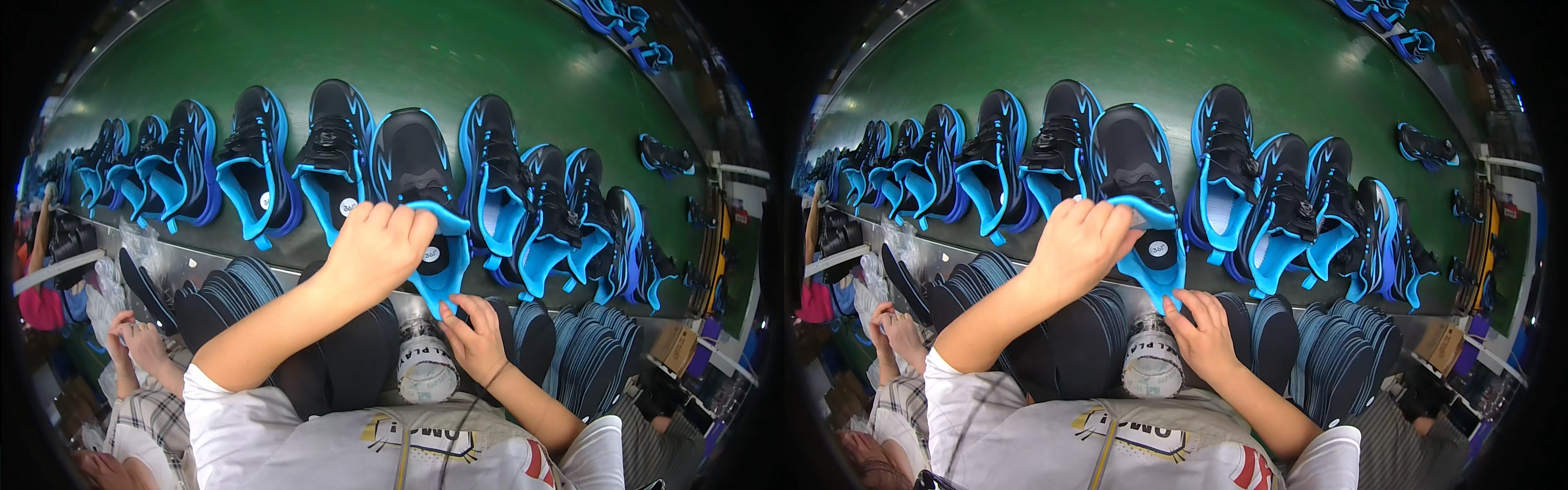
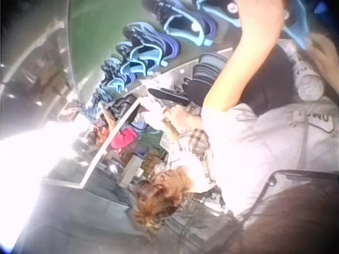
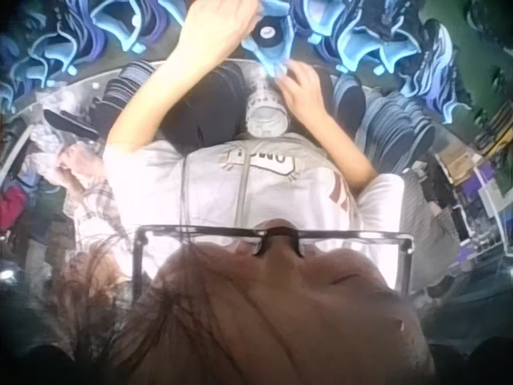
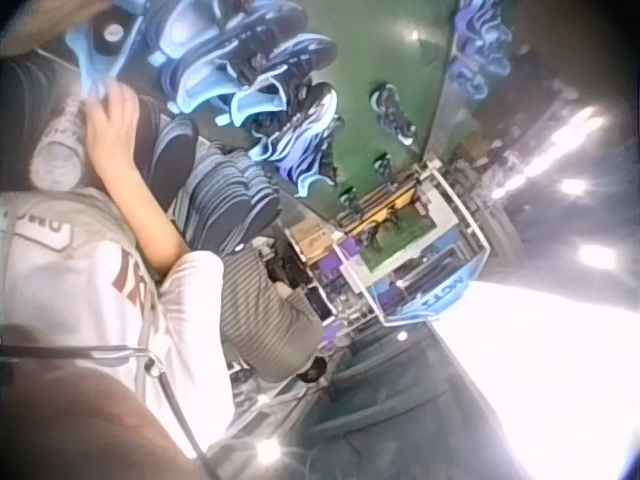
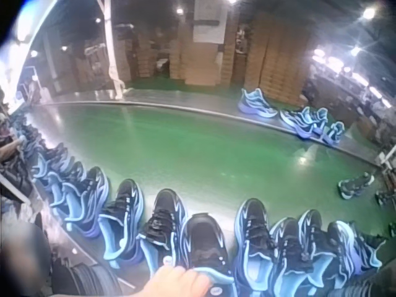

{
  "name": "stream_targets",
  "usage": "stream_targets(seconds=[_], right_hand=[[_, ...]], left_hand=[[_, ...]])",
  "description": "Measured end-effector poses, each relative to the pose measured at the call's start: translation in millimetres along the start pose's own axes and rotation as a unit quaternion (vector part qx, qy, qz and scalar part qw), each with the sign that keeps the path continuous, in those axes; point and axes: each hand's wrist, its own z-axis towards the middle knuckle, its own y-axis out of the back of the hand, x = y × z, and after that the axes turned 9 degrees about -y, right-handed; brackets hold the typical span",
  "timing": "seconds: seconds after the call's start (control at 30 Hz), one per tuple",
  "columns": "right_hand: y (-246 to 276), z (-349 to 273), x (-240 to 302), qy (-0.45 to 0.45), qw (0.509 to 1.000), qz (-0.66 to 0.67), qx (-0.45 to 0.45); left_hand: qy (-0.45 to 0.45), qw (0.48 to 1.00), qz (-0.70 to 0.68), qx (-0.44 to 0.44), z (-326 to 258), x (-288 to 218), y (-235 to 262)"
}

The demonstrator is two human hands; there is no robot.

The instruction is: The person inserts insoles into shoes on an assembly line by taking insoles from a stack, sliding them into the shoes, and pushing them into place by hand.

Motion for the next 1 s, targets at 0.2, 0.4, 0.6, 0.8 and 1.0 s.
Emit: stream_targets(seconds=[0.2,0.4,0.6,0.8,1.0], right_hand=[[14,21,8,-0.023,0.997,-0.067,-0.019],[52,-1,-37,-0.247,0.953,-0.123,-0.122],[61,14,-89,-0.154,0.966,-0.142,-0.151],[155,25,-123,-0.191,0.95,0.241,0.047],[199,-19,-228,-0.446,0.815,-0.35,0.12]], left_hand=[[0.056,0.996,0.063,0.005,22,32,-34],[-0.001,0.986,0.153,0.068,27,39,-46],[-0.003,0.994,-0.057,0.089,39,45,-29],[0.301,0.844,-0.44,0.057,31,18,25],[0.185,0.749,-0.626,0.114,-15,-106,63]])
